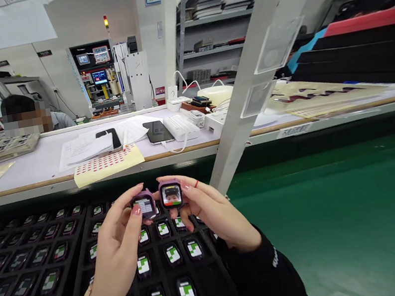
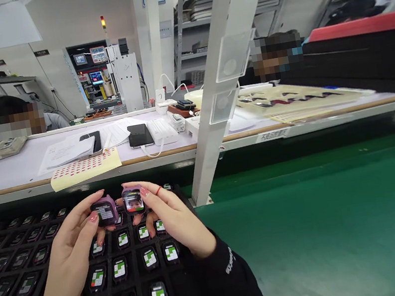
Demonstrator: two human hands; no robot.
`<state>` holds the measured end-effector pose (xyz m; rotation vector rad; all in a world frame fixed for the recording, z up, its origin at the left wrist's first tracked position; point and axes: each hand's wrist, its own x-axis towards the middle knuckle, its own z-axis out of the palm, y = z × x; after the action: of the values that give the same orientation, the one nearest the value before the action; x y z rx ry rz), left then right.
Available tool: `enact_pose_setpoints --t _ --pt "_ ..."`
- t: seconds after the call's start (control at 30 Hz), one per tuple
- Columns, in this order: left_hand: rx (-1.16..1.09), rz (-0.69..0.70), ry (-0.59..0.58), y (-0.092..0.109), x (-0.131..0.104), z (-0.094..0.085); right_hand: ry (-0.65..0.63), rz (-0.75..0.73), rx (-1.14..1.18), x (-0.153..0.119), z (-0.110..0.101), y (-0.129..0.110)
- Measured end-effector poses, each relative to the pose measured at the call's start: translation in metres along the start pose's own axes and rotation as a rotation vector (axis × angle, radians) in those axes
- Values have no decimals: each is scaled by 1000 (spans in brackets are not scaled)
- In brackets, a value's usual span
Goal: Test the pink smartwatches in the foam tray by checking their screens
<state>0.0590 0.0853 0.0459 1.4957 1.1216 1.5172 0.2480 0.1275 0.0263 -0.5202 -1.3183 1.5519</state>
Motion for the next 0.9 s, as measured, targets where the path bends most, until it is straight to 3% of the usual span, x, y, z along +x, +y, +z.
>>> enact_pose_setpoints --t 0.3,0.7,0.9 --pt "-74 -14 -49 -3 -3 -1 -5 9 32 2 -1 2" --pt "0 6 -33 -10 -2 -3 -8 0 10 2 1 5" --pt "21 20 1 -7 -2 -3 52 -63 7 4 -4 4"
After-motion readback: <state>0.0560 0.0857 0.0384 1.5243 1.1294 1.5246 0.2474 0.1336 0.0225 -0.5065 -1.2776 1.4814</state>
